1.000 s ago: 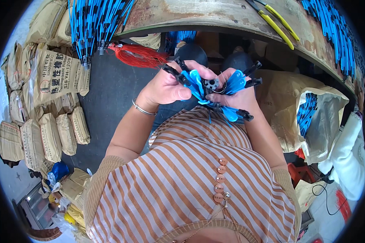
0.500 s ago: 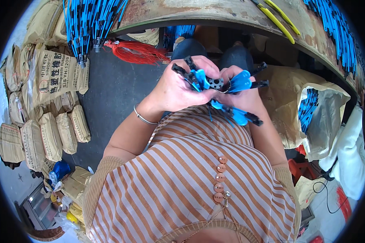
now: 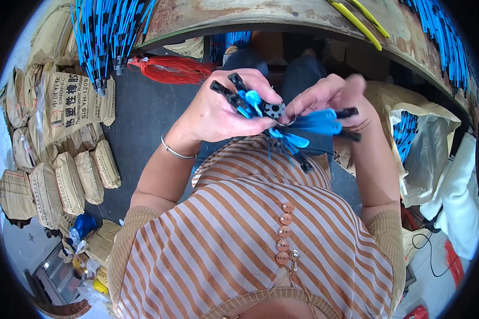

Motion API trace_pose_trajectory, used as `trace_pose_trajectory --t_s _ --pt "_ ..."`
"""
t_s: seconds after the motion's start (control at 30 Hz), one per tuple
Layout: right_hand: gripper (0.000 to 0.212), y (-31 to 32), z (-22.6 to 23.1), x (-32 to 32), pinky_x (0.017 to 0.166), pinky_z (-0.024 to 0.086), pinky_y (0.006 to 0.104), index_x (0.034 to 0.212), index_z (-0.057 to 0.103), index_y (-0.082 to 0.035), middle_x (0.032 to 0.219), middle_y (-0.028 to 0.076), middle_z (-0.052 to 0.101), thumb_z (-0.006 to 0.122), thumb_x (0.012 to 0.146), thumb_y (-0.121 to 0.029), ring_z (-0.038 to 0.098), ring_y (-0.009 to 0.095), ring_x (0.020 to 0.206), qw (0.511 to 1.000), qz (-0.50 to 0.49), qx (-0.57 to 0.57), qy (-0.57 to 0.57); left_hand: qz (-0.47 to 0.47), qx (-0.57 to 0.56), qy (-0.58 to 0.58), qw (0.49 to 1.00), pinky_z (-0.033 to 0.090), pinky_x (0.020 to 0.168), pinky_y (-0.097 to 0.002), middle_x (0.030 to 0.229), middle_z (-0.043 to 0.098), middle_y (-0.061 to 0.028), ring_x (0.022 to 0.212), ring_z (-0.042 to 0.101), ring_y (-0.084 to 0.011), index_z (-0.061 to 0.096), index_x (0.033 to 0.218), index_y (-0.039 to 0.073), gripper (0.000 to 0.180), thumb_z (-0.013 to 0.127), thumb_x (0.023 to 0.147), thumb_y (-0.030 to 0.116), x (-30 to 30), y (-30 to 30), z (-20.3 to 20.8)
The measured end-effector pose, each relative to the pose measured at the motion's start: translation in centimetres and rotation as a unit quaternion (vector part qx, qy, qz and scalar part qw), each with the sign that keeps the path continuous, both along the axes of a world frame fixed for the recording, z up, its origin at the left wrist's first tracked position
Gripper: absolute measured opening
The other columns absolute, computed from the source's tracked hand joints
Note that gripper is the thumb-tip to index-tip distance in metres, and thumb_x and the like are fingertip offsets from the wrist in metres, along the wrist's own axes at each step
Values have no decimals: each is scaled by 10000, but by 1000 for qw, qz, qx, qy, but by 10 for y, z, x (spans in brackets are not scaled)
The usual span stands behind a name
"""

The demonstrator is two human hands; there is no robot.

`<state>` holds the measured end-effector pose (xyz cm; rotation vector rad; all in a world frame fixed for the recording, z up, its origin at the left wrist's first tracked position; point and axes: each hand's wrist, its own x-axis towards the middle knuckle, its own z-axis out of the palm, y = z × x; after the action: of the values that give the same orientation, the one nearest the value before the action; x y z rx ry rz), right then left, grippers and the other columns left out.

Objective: Assembling blue plastic strips into a black plastic base using pliers on an assembly line.

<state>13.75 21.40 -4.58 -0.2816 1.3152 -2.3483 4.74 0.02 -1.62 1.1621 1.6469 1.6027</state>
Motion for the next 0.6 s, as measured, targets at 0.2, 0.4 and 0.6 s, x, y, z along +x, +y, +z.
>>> trace_pose_trajectory --t_s 0.2,0.4,0.6 --pt "290 6 27 -21 716 496 263 840 640 42 835 124 664 706 718 -213 636 166 758 970 127 201 -54 -15 -26 4 1000 473 653 -253 777 625 -73 728 600 -144 662 831 5 245 743 601 27 3 8 3" --pt "235 -4 37 -6 606 450 232 796 615 6 699 30 612 760 626 -65 554 83 639 945 65 309 80 -26 -27 18 999 481 659 -284 814 633 -95 739 607 -189 652 857 25 285 767 599 57 0 1 -3" --pt "259 -26 35 22 613 461 228 841 567 -3 732 21 603 732 641 -15 561 82 658 948 -115 297 12 -25 -37 25 999 480 659 -286 817 629 -98 743 606 -183 652 861 33 279 760 604 52 6 4 4"
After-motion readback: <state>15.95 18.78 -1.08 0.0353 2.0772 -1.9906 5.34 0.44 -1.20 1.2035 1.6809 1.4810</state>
